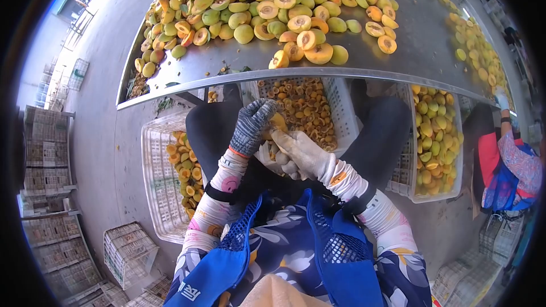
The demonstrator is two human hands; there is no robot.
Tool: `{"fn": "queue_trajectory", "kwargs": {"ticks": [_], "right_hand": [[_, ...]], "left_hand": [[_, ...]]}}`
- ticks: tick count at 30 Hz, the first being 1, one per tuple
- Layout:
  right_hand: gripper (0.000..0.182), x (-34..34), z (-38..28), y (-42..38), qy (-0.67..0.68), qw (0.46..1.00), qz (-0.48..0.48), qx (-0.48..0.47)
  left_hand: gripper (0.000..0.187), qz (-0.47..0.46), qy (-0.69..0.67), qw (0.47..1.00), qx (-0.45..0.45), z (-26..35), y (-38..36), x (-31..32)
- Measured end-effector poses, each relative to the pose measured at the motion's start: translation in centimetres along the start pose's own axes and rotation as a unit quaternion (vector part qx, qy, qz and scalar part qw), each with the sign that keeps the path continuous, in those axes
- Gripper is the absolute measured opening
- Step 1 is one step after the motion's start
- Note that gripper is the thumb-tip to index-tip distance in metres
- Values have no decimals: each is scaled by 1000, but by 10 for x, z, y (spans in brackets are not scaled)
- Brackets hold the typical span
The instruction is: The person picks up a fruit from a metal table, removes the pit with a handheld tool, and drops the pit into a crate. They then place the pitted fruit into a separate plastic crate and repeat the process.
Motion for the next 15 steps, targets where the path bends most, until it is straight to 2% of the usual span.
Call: {"fn": "queue_trajectory", "kwargs": {"ticks": [2, 5, 6, 8, 9, 10, 12, 13, 14, 15], "right_hand": [[47, 0, 0, 1, 15, 1000, -8, -4], [47, -5, 1, 2, -25, 1000, -12, 12], [46, -7, -1, 1, -50, 998, -11, 19], [46, 0, 3, -5, 52, 998, -36, 20], [45, 5, 9, -3, 122, 990, -66, 19], [45, 12, 9, -1, 191, 977, -98, 16], [51, 5, 0, 1, 105, 993, -55, 6], [52, 2, -5, -1, 62, 997, -37, 11], [53, -2, -13, -4, 16, 1000, -20, 15], [54, 0, -20, -10, -30, 999, -21, 16]], "left_hand": [[27, -29, -9, 1000, 1, 3, 3, 2], [27, 96, 74, 990, 65, 4, 3, -5], [26, 71, 72, 992, 81, 8, 2, -2], [26, 21, 64, 991, 112, 21, -5, 5], [24, 25, 88, 987, 132, 26, -8, 7], [24, 52, 52, 988, 135, 27, -6, 4], [23, 103, -21, 985, 137, 24, -5, -1], [20, 64, -65, 990, 106, 20, 0, 1], [20, 43, 31, 974, 218, 39, -5, 4], [20, 22, 125, 937, 326, 52, -12, 9]]}}
Point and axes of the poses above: each hand's wrist, its own y-axis towards the middle knuckle, its own x-axis out of the palm, z = x × y, the point moved 9 cm from there along y, towards the middle knuckle, and after that the axes turned 7 degrees about -x, right-handed, at the moved point
